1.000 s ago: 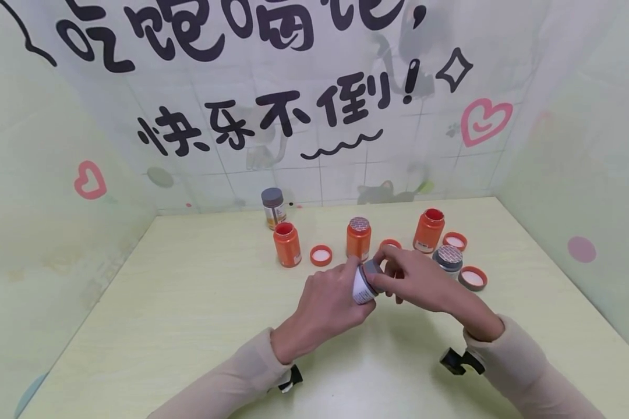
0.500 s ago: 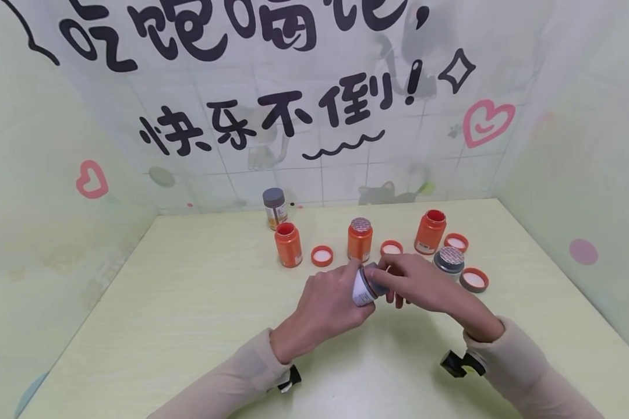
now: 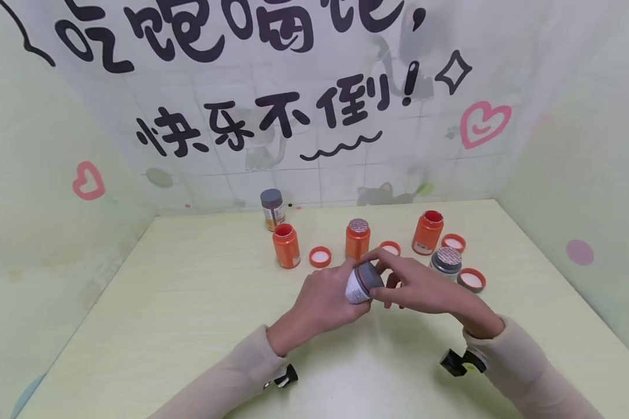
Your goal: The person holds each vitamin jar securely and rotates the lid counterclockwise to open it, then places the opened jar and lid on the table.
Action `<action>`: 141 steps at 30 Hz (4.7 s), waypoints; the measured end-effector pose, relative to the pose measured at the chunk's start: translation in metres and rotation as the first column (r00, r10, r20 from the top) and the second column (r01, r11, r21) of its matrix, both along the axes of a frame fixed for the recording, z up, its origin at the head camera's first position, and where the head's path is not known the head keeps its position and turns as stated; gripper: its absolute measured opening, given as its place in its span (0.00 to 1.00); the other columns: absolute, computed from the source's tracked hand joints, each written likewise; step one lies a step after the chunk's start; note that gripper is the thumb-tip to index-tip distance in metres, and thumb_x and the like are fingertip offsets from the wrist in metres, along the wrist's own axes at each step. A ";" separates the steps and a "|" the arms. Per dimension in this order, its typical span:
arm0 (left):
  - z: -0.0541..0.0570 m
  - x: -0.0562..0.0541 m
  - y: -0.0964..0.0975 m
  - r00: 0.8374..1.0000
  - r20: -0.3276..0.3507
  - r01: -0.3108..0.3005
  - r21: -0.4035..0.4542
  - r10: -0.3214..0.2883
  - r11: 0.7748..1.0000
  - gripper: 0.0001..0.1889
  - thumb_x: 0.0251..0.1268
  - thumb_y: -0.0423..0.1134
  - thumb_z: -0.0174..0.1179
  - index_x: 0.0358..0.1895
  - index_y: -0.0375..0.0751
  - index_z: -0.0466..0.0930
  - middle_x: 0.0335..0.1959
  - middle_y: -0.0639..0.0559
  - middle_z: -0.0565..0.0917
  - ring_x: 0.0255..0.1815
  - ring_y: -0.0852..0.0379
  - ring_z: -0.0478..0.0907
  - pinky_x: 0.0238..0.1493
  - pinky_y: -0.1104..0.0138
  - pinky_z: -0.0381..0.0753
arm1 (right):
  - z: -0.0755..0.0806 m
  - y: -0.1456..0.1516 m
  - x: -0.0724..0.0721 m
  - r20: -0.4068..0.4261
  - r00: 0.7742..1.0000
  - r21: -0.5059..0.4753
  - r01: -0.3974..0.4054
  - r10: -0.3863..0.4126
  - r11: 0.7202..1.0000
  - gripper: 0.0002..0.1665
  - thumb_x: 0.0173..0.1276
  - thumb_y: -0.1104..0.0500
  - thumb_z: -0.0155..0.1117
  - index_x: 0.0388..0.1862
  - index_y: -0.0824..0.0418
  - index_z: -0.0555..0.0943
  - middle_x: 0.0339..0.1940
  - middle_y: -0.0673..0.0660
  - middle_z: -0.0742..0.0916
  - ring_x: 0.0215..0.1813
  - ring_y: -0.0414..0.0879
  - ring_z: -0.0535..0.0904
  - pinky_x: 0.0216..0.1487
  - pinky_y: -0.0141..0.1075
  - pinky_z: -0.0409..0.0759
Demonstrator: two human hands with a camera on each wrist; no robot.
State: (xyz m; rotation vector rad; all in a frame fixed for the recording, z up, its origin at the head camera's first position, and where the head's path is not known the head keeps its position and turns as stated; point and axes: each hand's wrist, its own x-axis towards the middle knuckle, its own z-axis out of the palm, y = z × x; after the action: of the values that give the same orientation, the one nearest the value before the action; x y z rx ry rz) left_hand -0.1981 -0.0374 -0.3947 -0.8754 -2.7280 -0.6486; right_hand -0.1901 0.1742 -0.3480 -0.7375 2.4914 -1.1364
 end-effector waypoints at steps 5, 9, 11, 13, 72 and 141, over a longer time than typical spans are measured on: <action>-0.004 0.001 -0.004 1.000 -0.005 0.001 0.014 -0.001 1.000 0.27 0.53 0.54 0.69 0.52 0.47 0.71 0.29 0.57 0.81 0.22 0.63 0.72 0.21 0.75 0.70 | -0.002 -0.004 0.000 -0.021 0.998 0.039 0.062 -0.061 0.997 0.30 0.69 0.41 0.63 0.67 0.42 0.68 0.49 0.52 0.84 0.35 0.48 0.86 0.36 0.39 0.83; -0.004 0.000 -0.006 0.999 -0.041 0.002 0.018 -0.001 1.000 0.26 0.54 0.54 0.69 0.51 0.47 0.71 0.28 0.57 0.80 0.21 0.63 0.72 0.20 0.75 0.70 | -0.003 -0.007 -0.002 -0.030 0.990 0.056 0.138 -0.136 0.989 0.27 0.70 0.35 0.57 0.61 0.46 0.72 0.42 0.53 0.86 0.31 0.49 0.85 0.33 0.40 0.79; -0.004 -0.001 -0.007 0.998 -0.064 -0.006 0.014 0.007 1.000 0.26 0.53 0.54 0.70 0.50 0.47 0.71 0.27 0.57 0.80 0.20 0.63 0.72 0.19 0.75 0.69 | -0.003 -0.008 -0.002 -0.029 0.987 0.055 0.160 -0.158 0.986 0.26 0.71 0.34 0.56 0.56 0.48 0.75 0.37 0.53 0.87 0.30 0.50 0.85 0.31 0.40 0.78; -0.003 -0.001 -0.007 0.997 -0.078 -0.013 0.006 0.013 1.000 0.26 0.53 0.54 0.70 0.49 0.48 0.71 0.27 0.57 0.80 0.20 0.63 0.71 0.19 0.75 0.68 | -0.004 -0.010 -0.002 -0.023 0.984 0.050 0.175 -0.174 0.983 0.25 0.71 0.33 0.55 0.52 0.49 0.76 0.33 0.54 0.87 0.28 0.51 0.84 0.29 0.40 0.77; -0.001 0.004 -0.009 0.998 -0.065 0.024 0.035 -0.021 0.999 0.26 0.54 0.54 0.70 0.50 0.47 0.71 0.30 0.58 0.80 0.23 0.63 0.73 0.22 0.77 0.70 | -0.002 -0.010 0.000 -0.046 0.987 0.014 0.155 -0.155 0.988 0.26 0.67 0.37 0.64 0.57 0.47 0.77 0.38 0.51 0.84 0.36 0.46 0.82 0.35 0.38 0.82; -0.005 0.004 -0.007 0.999 -0.038 0.027 0.091 -0.024 0.995 0.29 0.53 0.53 0.70 0.55 0.46 0.72 0.31 0.56 0.83 0.25 0.64 0.75 0.23 0.76 0.72 | 0.001 -0.003 0.001 -0.126 0.992 -0.065 0.022 -0.030 0.998 0.35 0.64 0.47 0.71 0.68 0.51 0.72 0.50 0.50 0.82 0.43 0.44 0.82 0.40 0.36 0.85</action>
State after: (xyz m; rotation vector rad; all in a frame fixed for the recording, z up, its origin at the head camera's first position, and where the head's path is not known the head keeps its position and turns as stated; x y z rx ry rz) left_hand -0.1943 -0.0447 -0.3998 -0.8930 -2.6355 -0.7484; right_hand -0.1890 0.1707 -0.3473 -0.8214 2.5867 -1.2185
